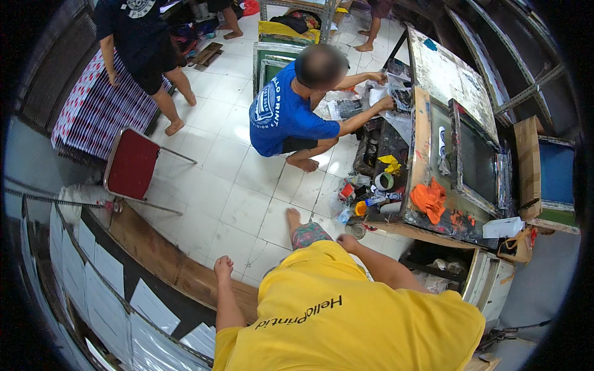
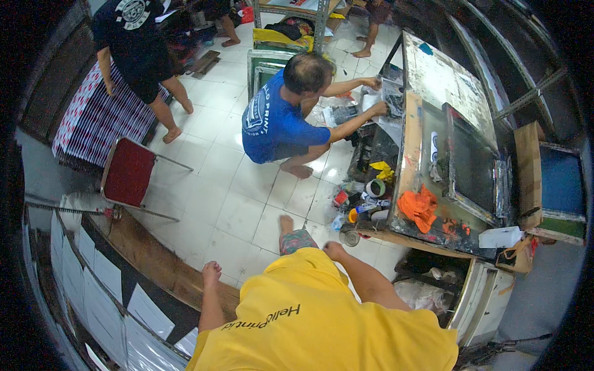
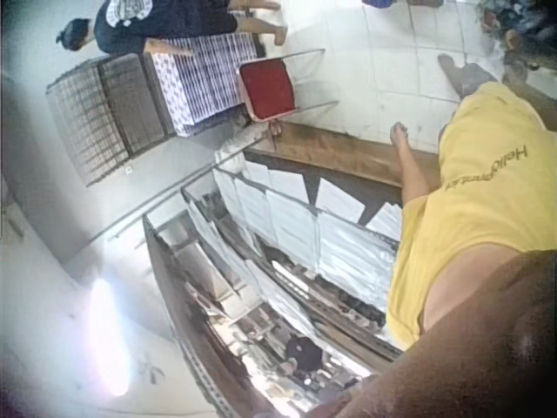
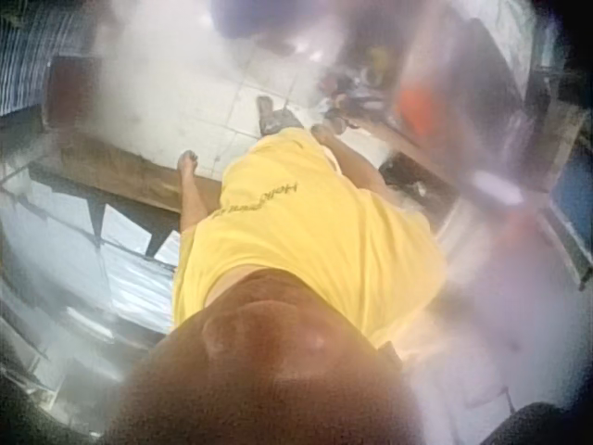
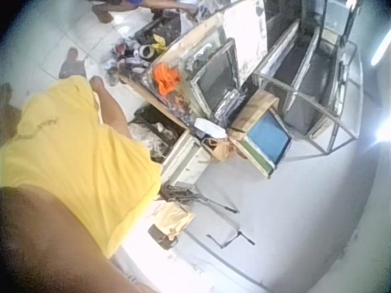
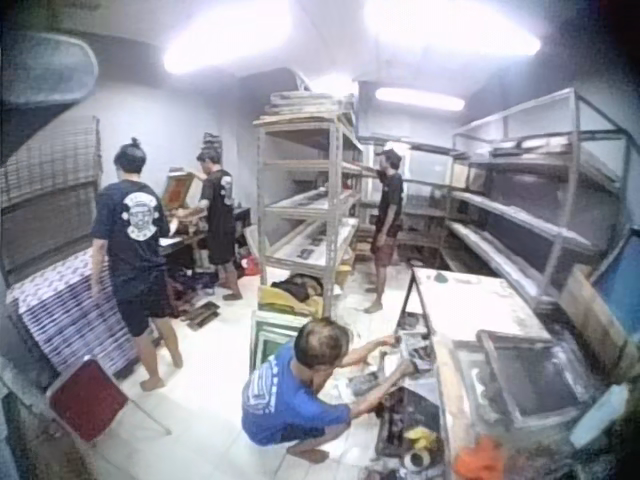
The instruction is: The person sits on the floor and wipes white plastic sheets with a blue cloth. They handle multiple sheets one at a time, rubbing the surface repeatedly with the cloth.
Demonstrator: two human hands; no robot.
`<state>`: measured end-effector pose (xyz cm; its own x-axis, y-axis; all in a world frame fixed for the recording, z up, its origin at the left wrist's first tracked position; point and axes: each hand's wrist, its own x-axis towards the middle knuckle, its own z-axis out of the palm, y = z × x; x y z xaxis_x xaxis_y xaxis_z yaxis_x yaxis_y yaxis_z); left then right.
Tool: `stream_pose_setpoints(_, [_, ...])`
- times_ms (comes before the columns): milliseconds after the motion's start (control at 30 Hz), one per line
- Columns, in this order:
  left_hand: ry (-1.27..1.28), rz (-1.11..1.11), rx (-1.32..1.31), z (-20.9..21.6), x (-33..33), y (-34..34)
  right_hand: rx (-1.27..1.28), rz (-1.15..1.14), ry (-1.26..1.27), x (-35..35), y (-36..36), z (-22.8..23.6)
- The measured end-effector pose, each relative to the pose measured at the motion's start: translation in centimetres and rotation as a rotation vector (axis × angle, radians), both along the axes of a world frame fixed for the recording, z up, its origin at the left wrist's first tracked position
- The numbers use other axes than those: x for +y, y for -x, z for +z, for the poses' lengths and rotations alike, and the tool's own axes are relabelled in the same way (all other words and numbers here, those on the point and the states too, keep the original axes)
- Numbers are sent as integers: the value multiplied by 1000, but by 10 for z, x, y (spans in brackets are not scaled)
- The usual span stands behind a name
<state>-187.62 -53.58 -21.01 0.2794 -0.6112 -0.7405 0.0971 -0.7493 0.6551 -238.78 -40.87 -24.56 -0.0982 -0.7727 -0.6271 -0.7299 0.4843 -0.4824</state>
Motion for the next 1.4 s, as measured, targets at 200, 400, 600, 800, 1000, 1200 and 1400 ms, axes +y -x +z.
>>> stream_pose_setpoints(200, [-52, -208, 39, -32, -39, -30, -91, 80, -6, -195, -62, 10])
stream_pose_setpoints(400, [-18, -895, -388, -45, -69, -42, -172, 234, -7, -342, -79, 0])
stream_pose_setpoints(600, [0, -924, -387, -34, -208, -57, -264, 233, -58, -439, -96, 18])
stream_pose_setpoints(800, [-22, -712, -142, -27, -412, -58, -380, -4, -106, -492, -107, 48])
stream_pose_setpoints(1000, [-160, -637, -2, 16, -591, -14, -289, -248, -153, -491, -142, -2])
stream_pose_setpoints(1200, [-172, -871, -77, 17, -746, -40, 41, -590, -49, -554, -235, 17])
stream_pose_setpoints(1400, [-129, -1023, -130, 20, -871, -46, -300, -909, -59, -626, -264, 55])
